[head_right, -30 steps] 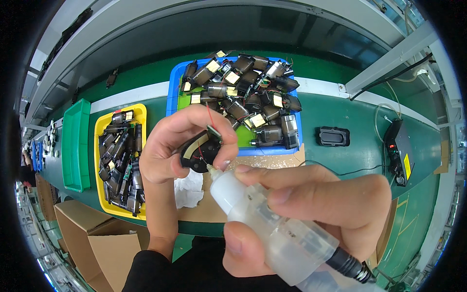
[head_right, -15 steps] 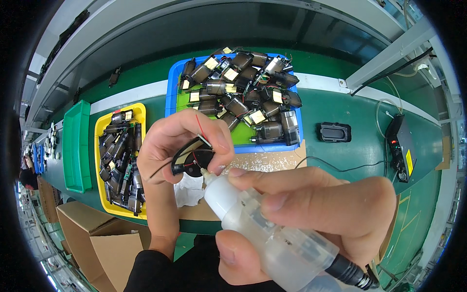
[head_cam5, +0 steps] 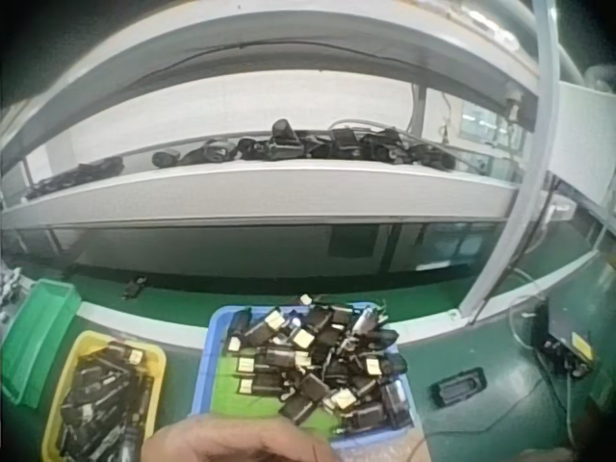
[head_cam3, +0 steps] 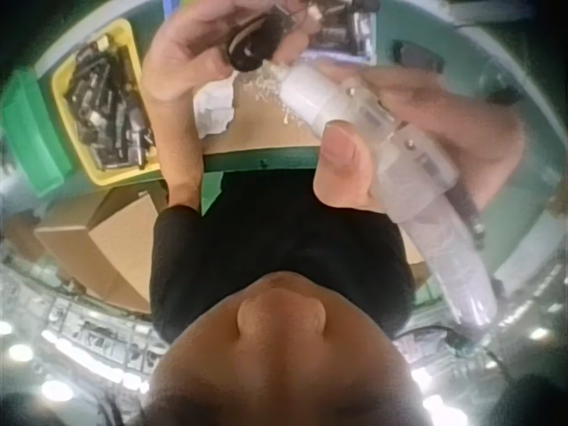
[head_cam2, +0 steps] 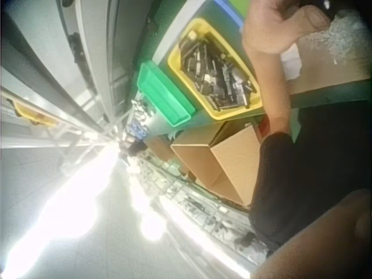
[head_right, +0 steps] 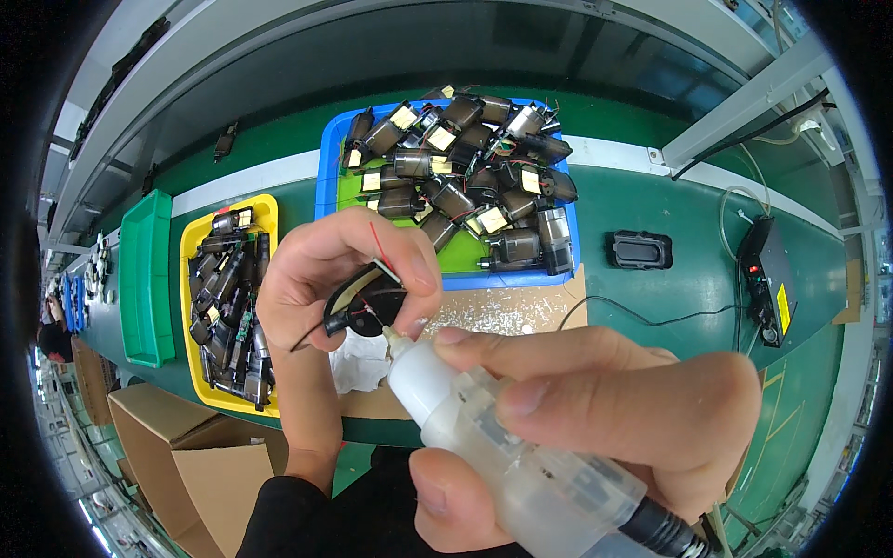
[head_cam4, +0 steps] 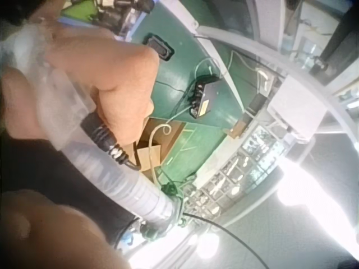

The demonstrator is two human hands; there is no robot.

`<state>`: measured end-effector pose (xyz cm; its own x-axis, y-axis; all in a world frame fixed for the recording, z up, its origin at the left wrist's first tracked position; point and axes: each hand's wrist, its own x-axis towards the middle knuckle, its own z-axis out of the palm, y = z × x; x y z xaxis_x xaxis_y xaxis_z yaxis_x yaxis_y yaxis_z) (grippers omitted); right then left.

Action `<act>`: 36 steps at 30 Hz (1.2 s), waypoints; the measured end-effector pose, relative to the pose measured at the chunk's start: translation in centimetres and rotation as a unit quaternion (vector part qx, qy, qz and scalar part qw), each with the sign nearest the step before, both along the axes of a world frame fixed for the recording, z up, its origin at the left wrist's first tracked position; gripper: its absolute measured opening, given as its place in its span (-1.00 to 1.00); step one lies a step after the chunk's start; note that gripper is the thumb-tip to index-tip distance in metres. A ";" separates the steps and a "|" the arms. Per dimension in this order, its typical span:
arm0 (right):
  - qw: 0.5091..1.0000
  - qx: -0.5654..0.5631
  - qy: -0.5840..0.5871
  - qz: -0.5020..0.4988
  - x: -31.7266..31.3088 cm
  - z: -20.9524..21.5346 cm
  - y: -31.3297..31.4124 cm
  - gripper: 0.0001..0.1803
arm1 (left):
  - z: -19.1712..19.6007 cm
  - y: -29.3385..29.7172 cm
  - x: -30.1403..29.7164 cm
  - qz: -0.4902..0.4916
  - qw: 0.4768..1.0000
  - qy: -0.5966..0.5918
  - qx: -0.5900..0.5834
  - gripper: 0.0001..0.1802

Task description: The person repeatedly picks up small black electronic components from a blue tray and applies a clear liquid from a syringe-like dispenser into the open end of each component. After dispensing, the person places the treated component into a yellow tray. The process is repeated for multiple units in a continuous assembly line fashion.

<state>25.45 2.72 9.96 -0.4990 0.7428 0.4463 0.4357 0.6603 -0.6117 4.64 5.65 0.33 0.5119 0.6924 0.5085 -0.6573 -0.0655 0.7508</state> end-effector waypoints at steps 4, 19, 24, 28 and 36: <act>0.999 -0.025 0.021 -0.036 -0.5 -0.1 -0.5 -0.49 | -0.1 -0.3 -0.1 0.015 1.000 -0.004 -0.006 -0.30; 0.991 -0.058 0.117 -0.025 -0.8 -0.7 -0.9 -0.46 | 0.7 -1.2 1.6 0.120 0.989 -0.046 -0.070 -0.33; 0.993 -0.060 0.106 0.000 -0.5 -0.2 -0.6 -0.46 | 0.6 -0.9 1.6 0.106 0.990 -0.059 -0.068 -0.36; 0.995 -0.007 0.102 0.017 -0.2 -0.8 -0.1 -0.47 | 0.6 -0.7 1.6 0.099 0.992 -0.054 -0.055 -0.40; 0.955 -0.028 0.281 -0.089 -4.0 -2.0 -1.9 -0.49 | 0.3 -0.6 0.0 0.118 0.993 0.022 -0.021 -0.38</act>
